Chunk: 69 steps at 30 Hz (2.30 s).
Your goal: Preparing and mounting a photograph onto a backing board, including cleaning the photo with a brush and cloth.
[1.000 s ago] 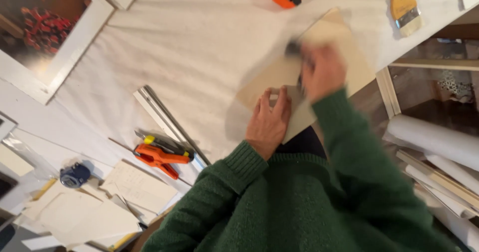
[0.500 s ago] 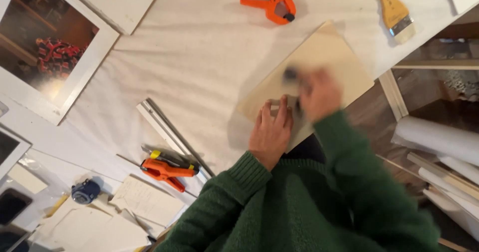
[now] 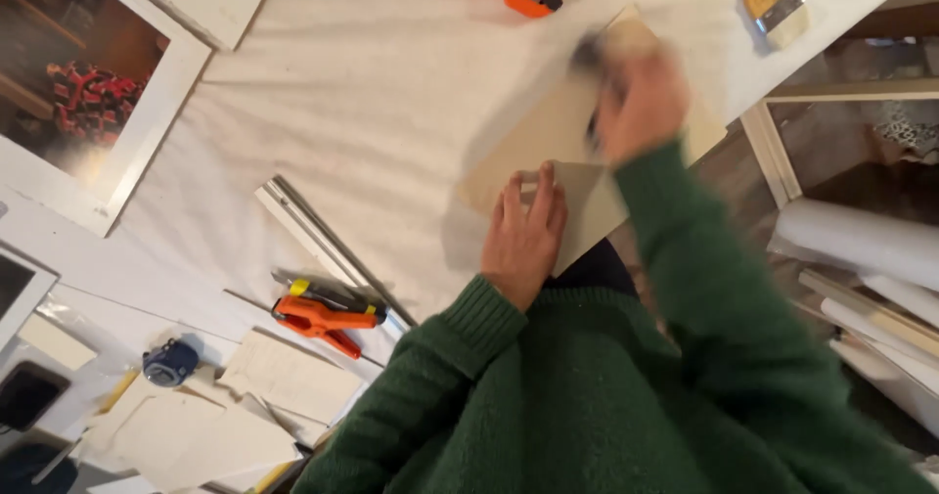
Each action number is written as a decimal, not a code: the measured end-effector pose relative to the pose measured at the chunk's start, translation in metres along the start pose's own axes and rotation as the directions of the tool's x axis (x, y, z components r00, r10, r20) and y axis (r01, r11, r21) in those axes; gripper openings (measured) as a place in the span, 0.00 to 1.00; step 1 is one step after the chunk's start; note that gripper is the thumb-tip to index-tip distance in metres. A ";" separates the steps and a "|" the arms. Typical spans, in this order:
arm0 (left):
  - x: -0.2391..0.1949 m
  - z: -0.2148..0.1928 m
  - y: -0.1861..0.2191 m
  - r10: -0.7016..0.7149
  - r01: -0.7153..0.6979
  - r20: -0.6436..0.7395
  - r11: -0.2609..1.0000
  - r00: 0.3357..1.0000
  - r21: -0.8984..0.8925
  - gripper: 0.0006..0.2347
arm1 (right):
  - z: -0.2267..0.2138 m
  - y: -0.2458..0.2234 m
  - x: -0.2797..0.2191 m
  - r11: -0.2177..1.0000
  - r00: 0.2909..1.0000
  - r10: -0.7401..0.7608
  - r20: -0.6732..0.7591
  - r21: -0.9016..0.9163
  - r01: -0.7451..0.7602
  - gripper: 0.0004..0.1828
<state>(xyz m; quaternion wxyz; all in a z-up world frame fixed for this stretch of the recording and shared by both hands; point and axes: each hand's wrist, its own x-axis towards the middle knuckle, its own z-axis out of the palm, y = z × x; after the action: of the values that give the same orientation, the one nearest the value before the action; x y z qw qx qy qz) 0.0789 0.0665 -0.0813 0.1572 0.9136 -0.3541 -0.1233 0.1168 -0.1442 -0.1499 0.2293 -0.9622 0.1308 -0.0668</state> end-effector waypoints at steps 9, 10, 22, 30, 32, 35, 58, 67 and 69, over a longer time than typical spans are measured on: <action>0.011 0.003 0.002 -0.013 0.013 0.015 1.000 1.000 0.007 0.19 | -0.006 0.010 0.019 1.000 0.995 -0.020 0.095 -0.006 0.021 0.15; 0.012 0.001 0.002 -0.029 0.029 0.022 0.999 0.999 -0.012 0.19 | -0.005 0.006 0.016 0.999 0.999 -0.026 0.043 0.025 0.025 0.17; 0.019 0.001 0.005 -0.051 0.051 -0.008 0.999 0.999 0.001 0.18 | -0.025 -0.010 -0.028 0.972 0.985 -0.172 0.001 0.164 0.170 0.20; 0.008 -0.001 0.007 -0.029 0.030 -0.026 0.999 0.999 0.026 0.18 | -0.027 0.001 0.012 0.998 0.999 -0.029 0.018 0.050 0.029 0.12; 0.009 0.005 0.005 -0.046 0.047 -0.018 0.997 0.999 0.059 0.18 | -0.024 -0.008 -0.007 0.998 0.999 -0.037 0.001 0.056 0.036 0.13; 0.018 0.016 -0.001 -0.058 0.061 -0.083 0.998 0.995 0.028 0.15 | -0.014 0.009 0.015 0.981 0.987 -0.132 -0.094 0.129 0.143 0.14; 0.006 0.005 0.004 -0.073 0.074 0.042 0.997 0.996 -0.023 0.22 | -0.023 0.025 0.040 0.988 0.981 -0.143 0.128 0.077 0.134 0.15; 0.017 0.000 0.002 -0.030 0.027 0.077 0.998 0.997 0.052 0.22 | -0.016 0.009 0.040 0.970 0.955 -0.230 0.189 0.119 0.210 0.19; 0.011 0.005 0.005 -0.042 0.040 0.072 0.999 0.997 0.025 0.22 | -0.004 0.005 0.025 0.978 0.966 -0.191 0.174 0.112 0.173 0.15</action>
<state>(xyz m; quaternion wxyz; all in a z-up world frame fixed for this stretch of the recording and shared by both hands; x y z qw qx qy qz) 0.0824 0.0547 -0.0853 0.1310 0.9173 -0.3423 -0.1554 0.1387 -0.1573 -0.1475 0.2792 -0.9601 0.0166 -0.0045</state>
